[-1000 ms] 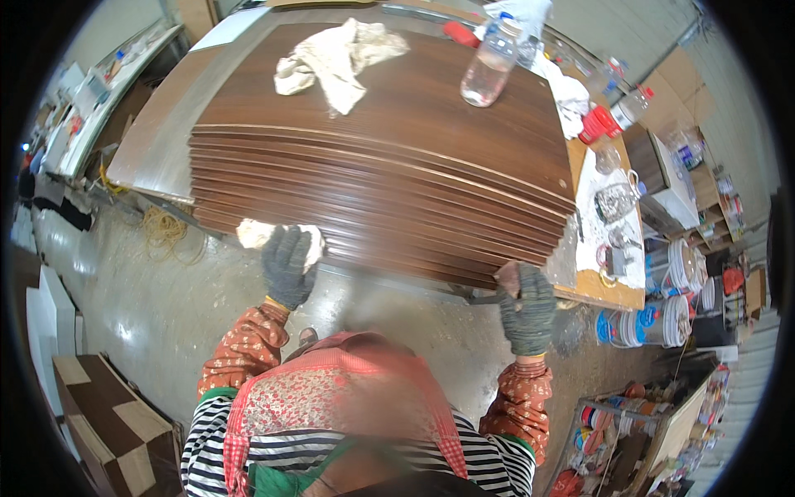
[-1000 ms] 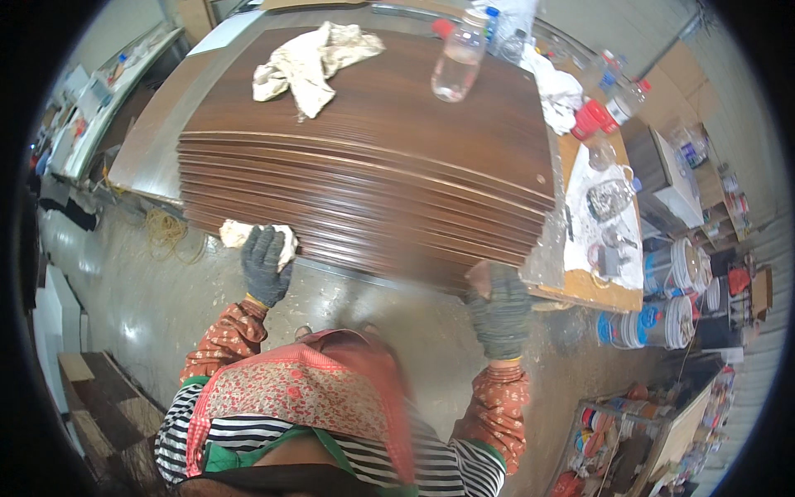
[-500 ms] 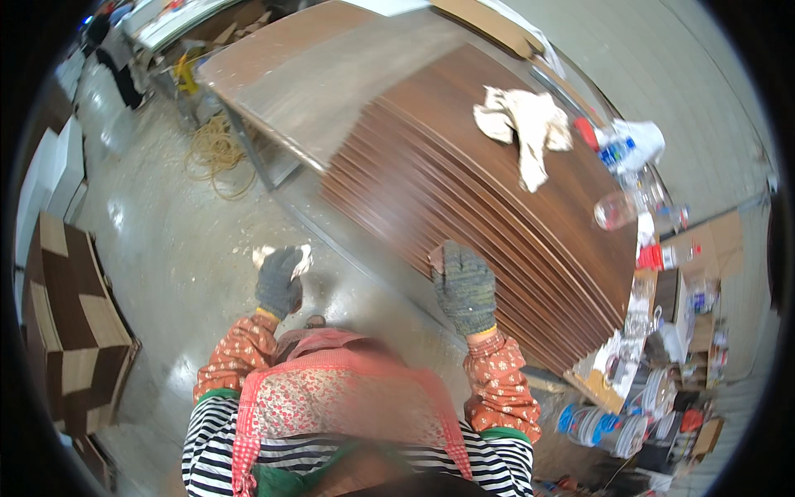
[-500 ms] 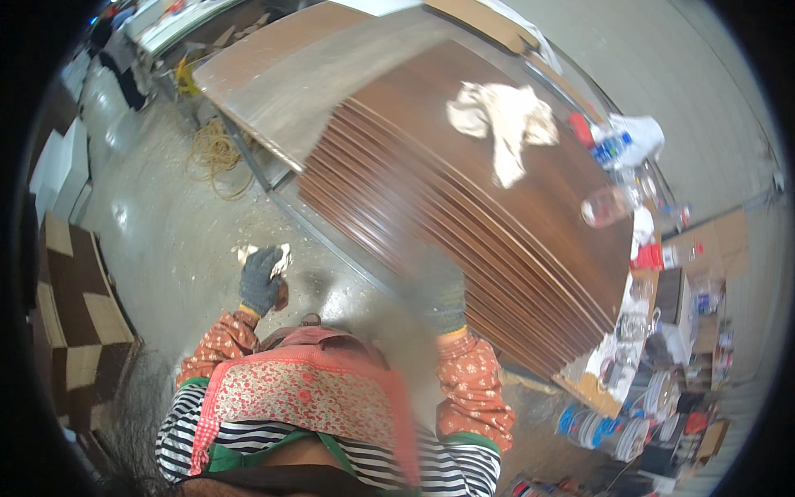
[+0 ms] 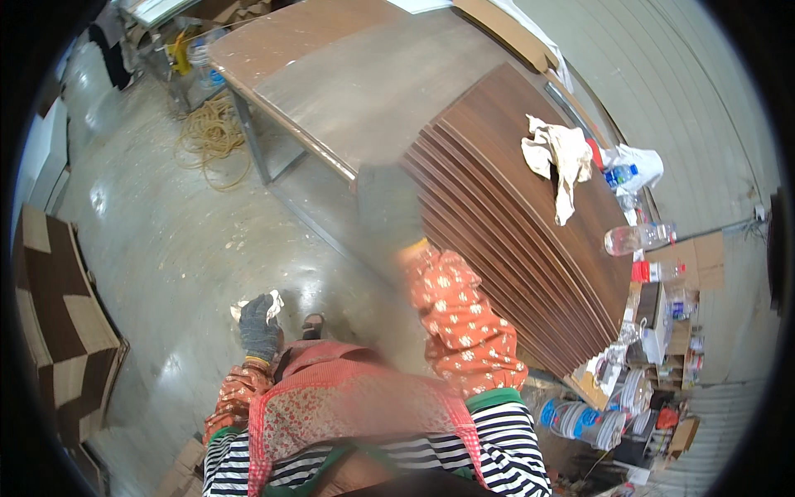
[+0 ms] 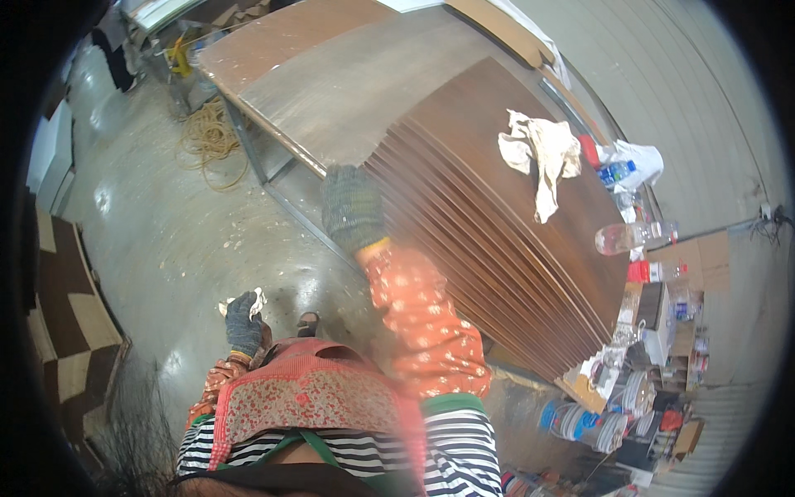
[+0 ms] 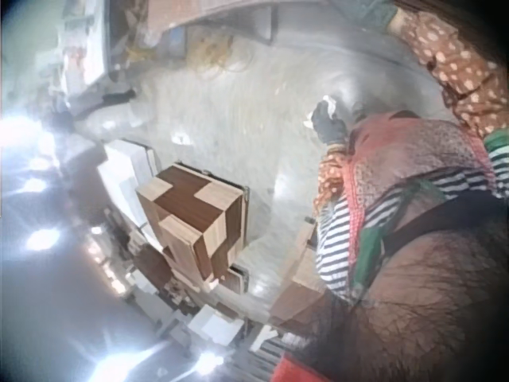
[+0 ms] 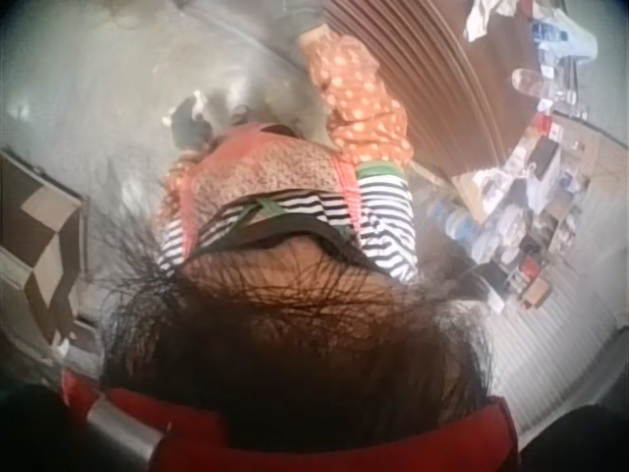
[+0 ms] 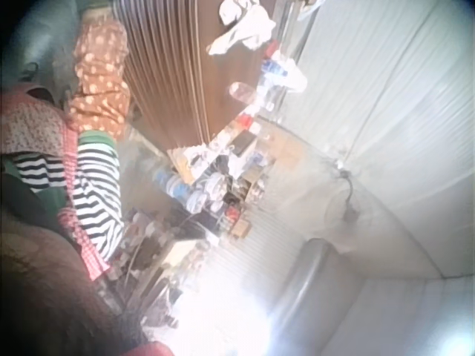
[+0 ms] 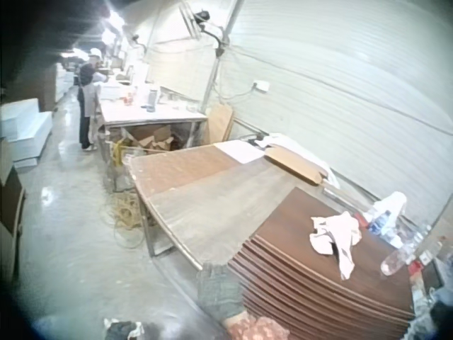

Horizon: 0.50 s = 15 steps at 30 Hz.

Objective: The person wipes the surface of stacked brown wooden panels with a white cloth. They move the cloth back and forth across the panels, occasionally adjusting their grip and position to reach different areas.

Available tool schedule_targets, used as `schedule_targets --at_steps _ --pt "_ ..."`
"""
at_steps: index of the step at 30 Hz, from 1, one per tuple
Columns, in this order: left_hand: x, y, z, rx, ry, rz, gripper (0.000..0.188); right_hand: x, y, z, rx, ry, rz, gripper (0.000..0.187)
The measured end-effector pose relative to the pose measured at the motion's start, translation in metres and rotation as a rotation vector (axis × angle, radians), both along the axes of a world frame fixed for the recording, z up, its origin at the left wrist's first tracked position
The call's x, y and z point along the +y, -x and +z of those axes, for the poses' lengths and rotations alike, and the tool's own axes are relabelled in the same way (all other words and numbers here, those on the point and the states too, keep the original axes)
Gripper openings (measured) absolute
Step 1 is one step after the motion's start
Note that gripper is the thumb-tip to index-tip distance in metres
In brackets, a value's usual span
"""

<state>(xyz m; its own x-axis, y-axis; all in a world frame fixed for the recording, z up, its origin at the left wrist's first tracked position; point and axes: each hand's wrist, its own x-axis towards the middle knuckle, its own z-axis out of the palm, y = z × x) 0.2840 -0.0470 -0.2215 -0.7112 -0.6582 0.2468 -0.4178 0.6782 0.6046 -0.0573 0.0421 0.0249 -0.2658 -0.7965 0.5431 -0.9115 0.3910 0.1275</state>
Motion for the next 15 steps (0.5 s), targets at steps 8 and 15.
schedule_targets --at_steps 8,15 --pt "-0.021 0.035 0.008 -0.03 -0.024 -0.222 0.057 0.209 -0.058 -0.003 -0.135 -0.165 -0.427 0.038" --pt "0.001 0.024 0.004 0.001 0.007 -0.089 0.052 0.428 -0.111 0.0 -0.232 -0.142 -1.171 0.052"
